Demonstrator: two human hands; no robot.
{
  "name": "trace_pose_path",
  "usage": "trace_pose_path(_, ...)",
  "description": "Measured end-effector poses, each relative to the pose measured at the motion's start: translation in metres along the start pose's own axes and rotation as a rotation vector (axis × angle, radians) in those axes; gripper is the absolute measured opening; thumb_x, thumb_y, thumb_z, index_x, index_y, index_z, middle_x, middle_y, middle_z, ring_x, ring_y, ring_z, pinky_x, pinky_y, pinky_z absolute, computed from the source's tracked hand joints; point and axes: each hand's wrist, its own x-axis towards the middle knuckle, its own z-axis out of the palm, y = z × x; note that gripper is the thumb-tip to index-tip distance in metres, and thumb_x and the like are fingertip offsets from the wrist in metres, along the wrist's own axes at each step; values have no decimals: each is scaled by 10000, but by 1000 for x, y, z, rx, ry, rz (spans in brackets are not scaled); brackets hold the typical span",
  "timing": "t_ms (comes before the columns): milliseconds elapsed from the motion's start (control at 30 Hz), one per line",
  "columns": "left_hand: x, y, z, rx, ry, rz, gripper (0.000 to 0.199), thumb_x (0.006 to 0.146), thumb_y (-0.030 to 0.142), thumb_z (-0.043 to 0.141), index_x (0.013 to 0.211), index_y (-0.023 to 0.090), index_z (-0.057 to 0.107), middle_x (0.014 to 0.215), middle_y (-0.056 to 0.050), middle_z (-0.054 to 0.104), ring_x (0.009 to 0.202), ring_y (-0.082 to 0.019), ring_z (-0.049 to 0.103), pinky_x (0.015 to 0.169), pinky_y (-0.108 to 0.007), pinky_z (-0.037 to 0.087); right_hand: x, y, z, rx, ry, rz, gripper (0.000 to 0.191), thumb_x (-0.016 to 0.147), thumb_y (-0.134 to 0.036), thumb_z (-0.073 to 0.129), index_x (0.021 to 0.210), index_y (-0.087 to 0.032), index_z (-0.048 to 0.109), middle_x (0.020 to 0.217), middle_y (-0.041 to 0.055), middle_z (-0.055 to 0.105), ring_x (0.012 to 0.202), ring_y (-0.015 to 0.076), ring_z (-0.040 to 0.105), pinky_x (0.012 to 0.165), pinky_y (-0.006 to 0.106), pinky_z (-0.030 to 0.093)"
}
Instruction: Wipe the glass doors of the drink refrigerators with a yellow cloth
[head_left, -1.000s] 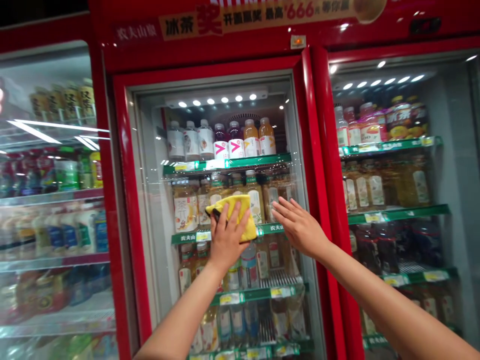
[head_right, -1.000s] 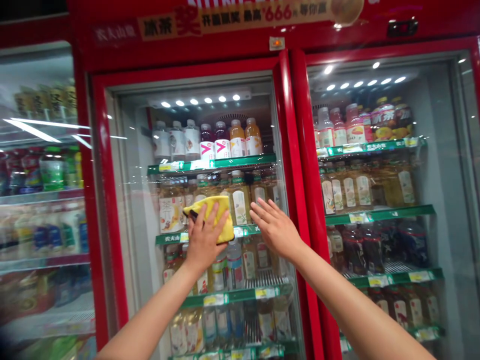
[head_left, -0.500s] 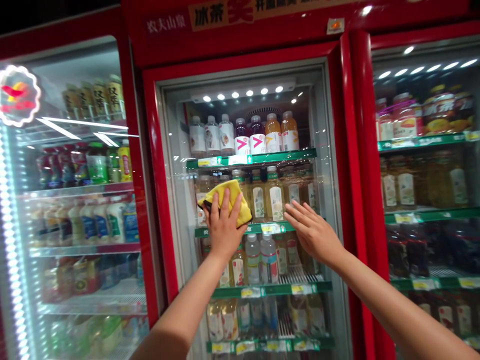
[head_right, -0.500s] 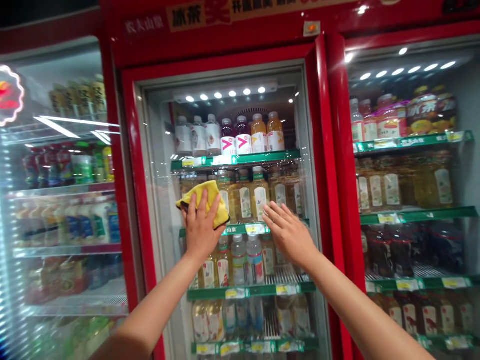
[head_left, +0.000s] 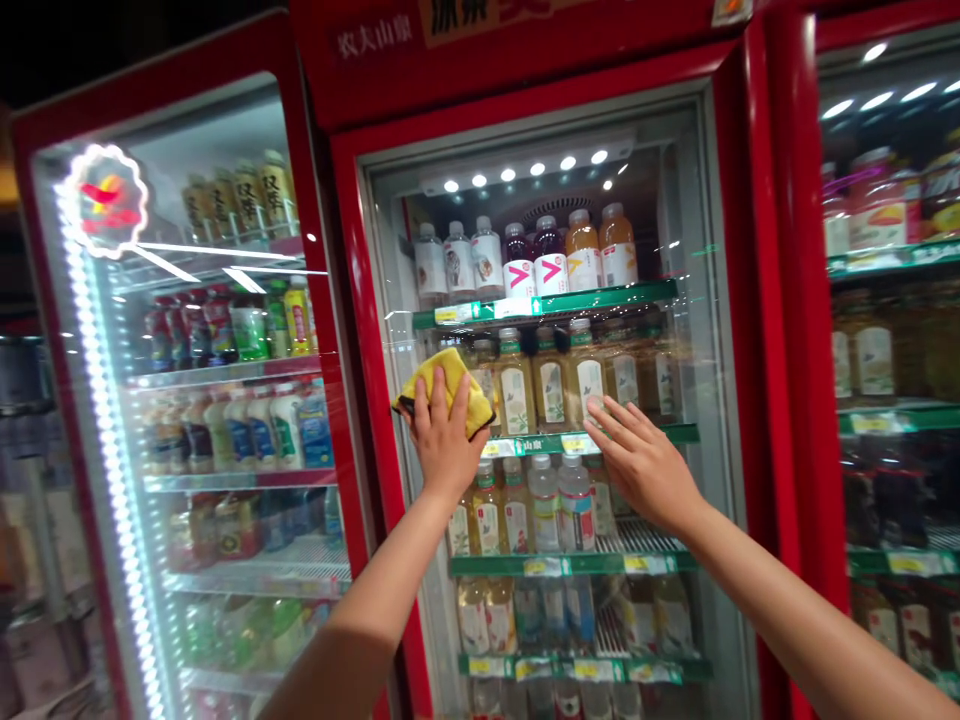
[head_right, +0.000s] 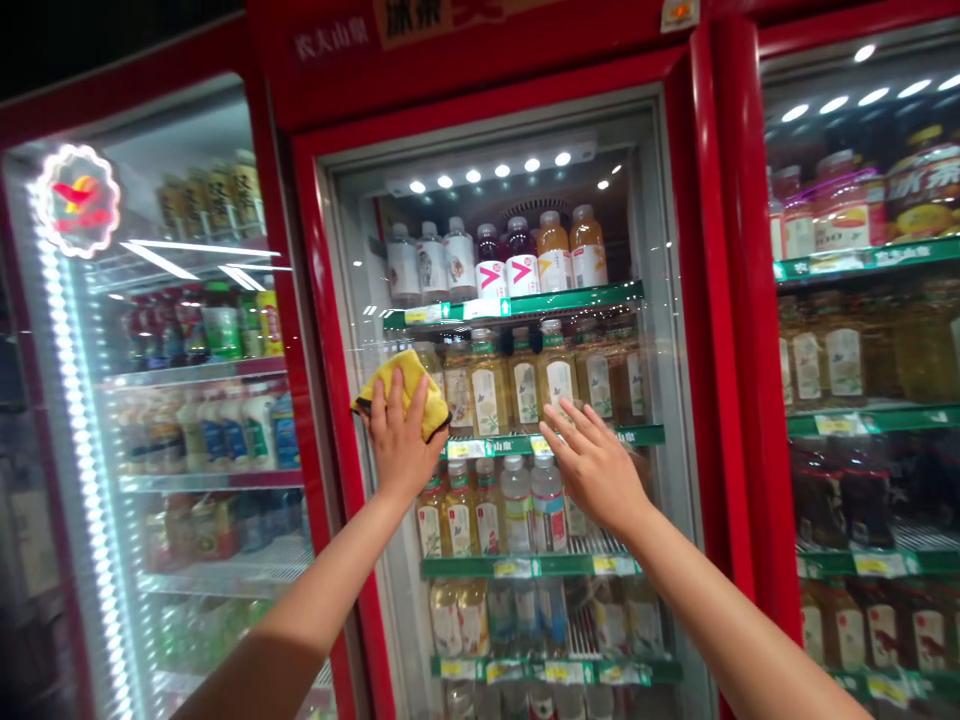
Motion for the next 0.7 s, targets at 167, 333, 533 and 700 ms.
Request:
trace_pose_path(167,-23,5,0,40,-185,251,986,731,516,848,1580,362,370,1705,-69,253,1575,-408,180,1265,-687,98,6,-13,4,-6,64,-46,456,940,-87,496,1354,-212,644,1320,94,716,1233,254,649,1114,499,506)
trace_pose_path(333,17,4,-8,44,-153,283,982,762,538,819,1595,392,319,1715,-31,227,1590,-356,152,1288,-639,76,27,-27,7,-35,72,-42,421,926,-95,519,1277,-247,692,1160,84,749,1092,246,665,1069,496,517)
trace_pose_path(533,-5,-18,-6,77,-39,0,973,803,457,801,1618,302,292,1718,-107,197,1588,-390,131,1257,-667,176,24,-42,7,-72,65,-75,418,922,-100,542,1290,-245,680,1234,98,718,1133,252,629,1045,469,511)
trace_pose_path(700,-40,-18,-3,86,-203,218,1047,725,513,861,1604,344,317,1703,-100,247,1581,-399,150,1256,-697,125,24,-44,5,-121,42,-108,378,910,-90,556,1240,-210,698,1257,111,711,1150,264,614,1012,453,506)
